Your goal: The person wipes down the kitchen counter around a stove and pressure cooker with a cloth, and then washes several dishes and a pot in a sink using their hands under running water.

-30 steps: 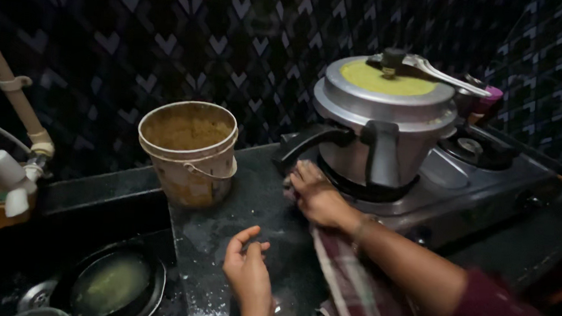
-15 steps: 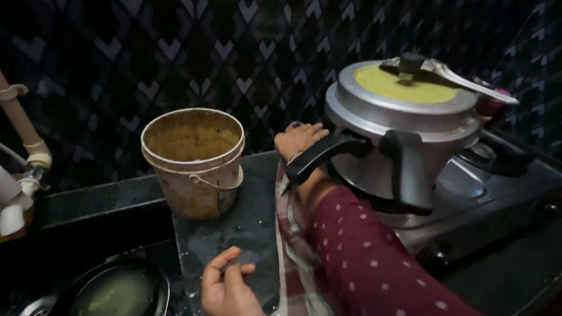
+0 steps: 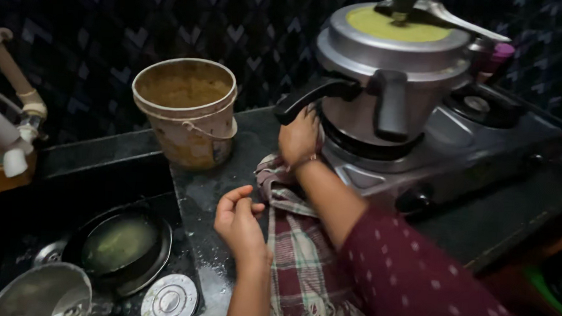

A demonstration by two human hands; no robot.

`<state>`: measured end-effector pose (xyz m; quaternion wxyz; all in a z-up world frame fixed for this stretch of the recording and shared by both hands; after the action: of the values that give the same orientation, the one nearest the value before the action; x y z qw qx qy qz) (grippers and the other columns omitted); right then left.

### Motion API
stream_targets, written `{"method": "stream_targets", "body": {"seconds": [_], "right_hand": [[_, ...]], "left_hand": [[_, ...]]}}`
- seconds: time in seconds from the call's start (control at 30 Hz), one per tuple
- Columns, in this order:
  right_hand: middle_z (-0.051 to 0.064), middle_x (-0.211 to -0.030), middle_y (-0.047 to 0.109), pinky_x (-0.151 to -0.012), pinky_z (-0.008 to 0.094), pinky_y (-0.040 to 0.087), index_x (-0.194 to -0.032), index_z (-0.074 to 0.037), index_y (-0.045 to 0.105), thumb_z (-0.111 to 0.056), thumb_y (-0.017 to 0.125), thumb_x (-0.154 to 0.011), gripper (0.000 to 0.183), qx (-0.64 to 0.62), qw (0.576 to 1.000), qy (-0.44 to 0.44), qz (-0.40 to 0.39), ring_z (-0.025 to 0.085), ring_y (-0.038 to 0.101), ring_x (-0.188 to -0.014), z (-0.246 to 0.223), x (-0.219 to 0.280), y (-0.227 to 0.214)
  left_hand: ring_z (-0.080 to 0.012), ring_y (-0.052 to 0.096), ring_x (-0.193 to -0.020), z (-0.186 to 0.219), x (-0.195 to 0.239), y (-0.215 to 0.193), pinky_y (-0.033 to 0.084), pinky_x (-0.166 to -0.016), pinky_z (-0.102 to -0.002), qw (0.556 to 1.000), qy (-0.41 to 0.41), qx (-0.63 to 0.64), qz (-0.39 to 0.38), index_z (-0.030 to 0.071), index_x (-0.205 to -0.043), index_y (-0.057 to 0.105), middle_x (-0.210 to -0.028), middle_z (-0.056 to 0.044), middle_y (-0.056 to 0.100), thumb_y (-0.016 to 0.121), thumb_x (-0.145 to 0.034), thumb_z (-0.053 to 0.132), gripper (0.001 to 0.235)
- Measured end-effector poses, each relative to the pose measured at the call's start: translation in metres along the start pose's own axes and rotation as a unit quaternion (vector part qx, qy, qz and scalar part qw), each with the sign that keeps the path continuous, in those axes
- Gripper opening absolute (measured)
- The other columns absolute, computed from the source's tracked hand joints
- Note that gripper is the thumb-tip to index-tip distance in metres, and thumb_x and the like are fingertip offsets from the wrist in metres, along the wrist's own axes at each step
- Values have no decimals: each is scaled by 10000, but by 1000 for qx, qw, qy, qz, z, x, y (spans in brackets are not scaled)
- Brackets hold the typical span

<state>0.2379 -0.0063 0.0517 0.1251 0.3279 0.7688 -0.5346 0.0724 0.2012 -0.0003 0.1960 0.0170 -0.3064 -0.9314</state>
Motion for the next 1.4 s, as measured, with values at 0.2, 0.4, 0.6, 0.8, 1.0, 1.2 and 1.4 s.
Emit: {"method": "stream_targets", "body": {"seconds": [0.2, 0.4, 0.6, 0.8, 1.0, 1.2, 1.4], "right_hand": [[215, -1479, 498, -1146, 495, 351, -1386, 4, 581, -173, 561, -878, 538, 150, 940, -293, 87, 419, 472, -1368, -21, 87, -96], [216, -1530, 463, -1182, 501, 325, -1461, 9, 483, -113, 599, -826, 656, 53, 956, -289, 12, 412, 427, -1415, -9, 158, -187], [225, -1588, 383, -1171, 515, 319, -1531, -44, 396, -34, 649, -795, 778, 6, 959, -284, 22, 467, 344, -1460, 28, 205, -214], [230, -1629, 380, -1200, 430, 370, -1566, -24, 359, 89, 566, -856, 748, -216, 964, -150, 39, 405, 436, -1477, 103, 225, -217], [119, -1487, 546, -1128, 321, 400, -1525, 24, 408, -37, 576, -997, 558, -410, 860, 133, 273, 217, 537, -1327, 199, 202, -263], [99, -1382, 596, -1094, 333, 430, -1475, 54, 467, -59, 543, -1040, 455, -533, 737, 145, 390, 196, 573, -1240, 325, 116, -294], [279, -1602, 336, -1219, 424, 336, -1555, 49, 413, -35, 592, -982, 606, -117, 857, 162, 475, 384, 381, -1470, 534, 55, -339]], "left_hand": [[-77, 592, -664, 5, 4, 3, 458, -618, -219, 997, 62, -31, -20, 18, -980, 705, -862, 5, 687, 533, -896, -12, 194], [-146, 591, -670, -17, 7, 17, 465, -601, -287, 962, -11, -231, -147, 34, -1037, 747, -803, -85, 668, 660, -917, 114, 169], [-390, 669, -1104, -2, 58, 53, 540, -937, -458, 724, 136, -576, -355, 136, -1227, 679, -1193, -210, 670, 928, -684, 339, 631], [-449, 568, -1221, -4, 107, 47, 546, -985, -462, 567, -81, -722, -388, 526, -1645, 108, -1639, -243, 66, 1036, -519, 188, 1498], [-420, 665, -1042, -79, 152, 98, 580, -851, -463, 557, 230, -731, -321, 391, -1574, 330, -1421, -291, 420, 671, -781, 127, 902], [-419, 685, -1021, -155, 250, 156, 570, -871, -509, 478, 623, -566, -251, 284, -1441, 533, -1240, -253, 620, 490, -862, 122, 603], [-411, 429, -1443, -319, 317, 231, 295, -1158, -545, 485, 413, -383, -669, 91, -1596, 408, -1535, -274, 475, 494, -939, 143, 665]]}}
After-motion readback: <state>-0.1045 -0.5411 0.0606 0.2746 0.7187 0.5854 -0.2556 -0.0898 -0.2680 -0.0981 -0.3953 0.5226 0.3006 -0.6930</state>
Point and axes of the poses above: each hand's wrist, its own x-axis away from the middle knuckle, its own y-axis out of the palm, z = x × y, the point moved 8 cm from there along -x, towards the middle knuckle
